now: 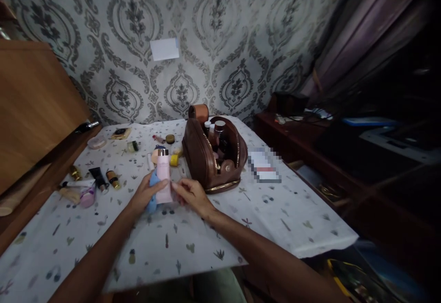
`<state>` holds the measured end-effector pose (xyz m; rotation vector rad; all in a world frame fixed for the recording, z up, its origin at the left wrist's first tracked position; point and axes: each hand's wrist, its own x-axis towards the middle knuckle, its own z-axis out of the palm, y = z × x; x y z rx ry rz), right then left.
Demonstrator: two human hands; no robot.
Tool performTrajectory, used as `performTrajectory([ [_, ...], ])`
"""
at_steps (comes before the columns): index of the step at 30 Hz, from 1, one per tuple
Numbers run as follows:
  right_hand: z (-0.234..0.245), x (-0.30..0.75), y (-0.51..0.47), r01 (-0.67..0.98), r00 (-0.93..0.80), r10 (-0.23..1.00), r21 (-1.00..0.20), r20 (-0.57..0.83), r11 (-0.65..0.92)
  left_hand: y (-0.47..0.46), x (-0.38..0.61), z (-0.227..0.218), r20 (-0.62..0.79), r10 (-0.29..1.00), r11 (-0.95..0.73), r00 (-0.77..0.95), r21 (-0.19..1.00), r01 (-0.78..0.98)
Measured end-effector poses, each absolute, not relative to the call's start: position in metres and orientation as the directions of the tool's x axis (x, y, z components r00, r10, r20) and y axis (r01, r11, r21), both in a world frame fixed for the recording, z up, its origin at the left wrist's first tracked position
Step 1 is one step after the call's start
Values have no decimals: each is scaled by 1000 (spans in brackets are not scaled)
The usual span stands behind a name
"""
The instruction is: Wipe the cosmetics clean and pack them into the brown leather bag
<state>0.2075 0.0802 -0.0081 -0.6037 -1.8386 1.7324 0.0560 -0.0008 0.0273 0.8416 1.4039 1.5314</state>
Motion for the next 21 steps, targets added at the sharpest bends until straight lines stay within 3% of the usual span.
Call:
performTrajectory([
  [4,1,212,78,-176,-710,683,-982,170,61,-6,56,29,-94,968,88,-232,995,-36],
  [7,6,213,75,-238,-685,701,-970,198,42,-8,55,26,-193,978,194,-85,981,2],
  [10,9,213,74,-268,-674,714,-963,190,3,-9,52,20,-276,960,276,-49,961,-4],
  [15,9,211,76,-275,-705,688,-960,169,-45,-11,52,14,-312,946,311,-85,950,-17],
  [17,10,211,76,-270,-673,708,-962,216,36,-10,54,12,-309,940,307,-142,951,-38],
  [21,14,217,71,-187,-619,702,-935,351,302,-9,57,13,-243,867,206,-435,970,-130],
])
